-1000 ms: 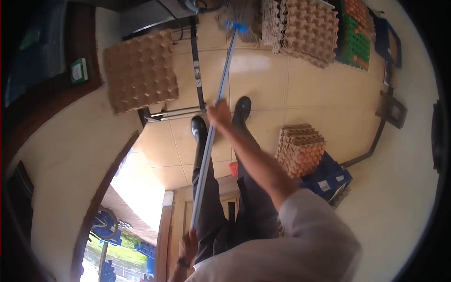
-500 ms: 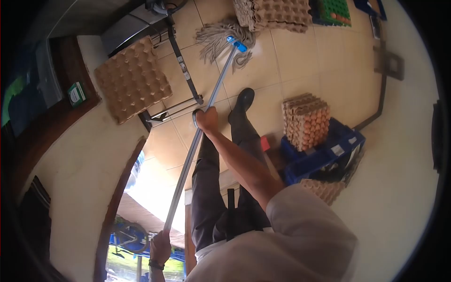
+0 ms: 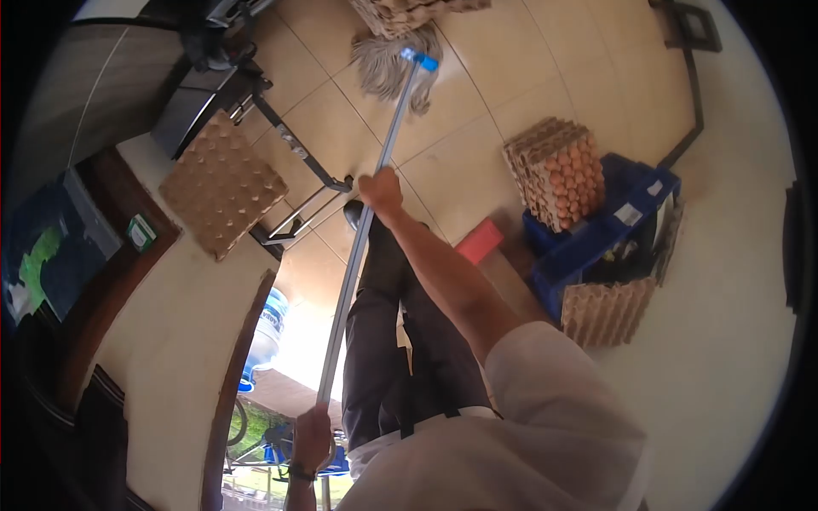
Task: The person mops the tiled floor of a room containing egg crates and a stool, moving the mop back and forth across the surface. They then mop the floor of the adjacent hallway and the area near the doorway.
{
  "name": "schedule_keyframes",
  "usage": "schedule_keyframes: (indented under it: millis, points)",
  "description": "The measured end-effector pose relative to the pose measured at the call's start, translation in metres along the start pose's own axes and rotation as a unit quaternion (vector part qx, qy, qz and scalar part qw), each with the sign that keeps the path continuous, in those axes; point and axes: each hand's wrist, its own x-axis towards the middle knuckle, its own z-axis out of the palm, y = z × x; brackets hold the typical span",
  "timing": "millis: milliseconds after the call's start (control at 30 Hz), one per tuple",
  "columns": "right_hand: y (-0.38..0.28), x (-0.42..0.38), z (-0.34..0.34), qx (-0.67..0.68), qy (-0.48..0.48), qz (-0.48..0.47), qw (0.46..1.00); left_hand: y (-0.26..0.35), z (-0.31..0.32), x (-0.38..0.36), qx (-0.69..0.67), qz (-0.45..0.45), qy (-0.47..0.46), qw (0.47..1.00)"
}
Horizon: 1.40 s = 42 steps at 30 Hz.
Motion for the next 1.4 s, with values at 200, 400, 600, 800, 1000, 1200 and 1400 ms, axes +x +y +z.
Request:
schedule_keyframes:
  millis: [200, 400, 600, 800, 1000, 1200, 1400]
  points:
    - [0.071, -0.096, 0.035, -0.060, -0.058, 0.019, 0.996, 0.042, 0.013, -0.081, -0.080, -0.349, -0.169, 0.918]
    - [0.093, -0.103, -0.001, -0.018, -0.118, 0.051, 0.992, 0.052, 0.041, -0.100, 0.046, -0.300, -0.054, 0.951]
    - [0.077, 0.083, -0.115, 0.044, 0.047, 0.038, 0.997, 0.058, 0.046, 0.101, -0.150, -0.070, -0.027, 0.986]
    - [0.166, -0.036, -0.031, 0.070, 0.018, 0.043, 0.996, 0.077, 0.046, -0.023, -0.033, -0.318, -0.140, 0.937]
    - [0.179, -0.103, -0.051, 0.055, -0.014, 0.061, 0.996, 0.072, 0.051, -0.066, -0.200, -0.403, -0.174, 0.876]
    - [0.178, 0.053, -0.139, 0.101, 0.085, 0.054, 0.990, 0.078, 0.090, 0.073, -0.056, -0.069, -0.044, 0.995]
    - [0.222, -0.044, -0.055, 0.092, 0.056, 0.084, 0.991, 0.061, 0.085, -0.033, -0.118, -0.248, -0.102, 0.956]
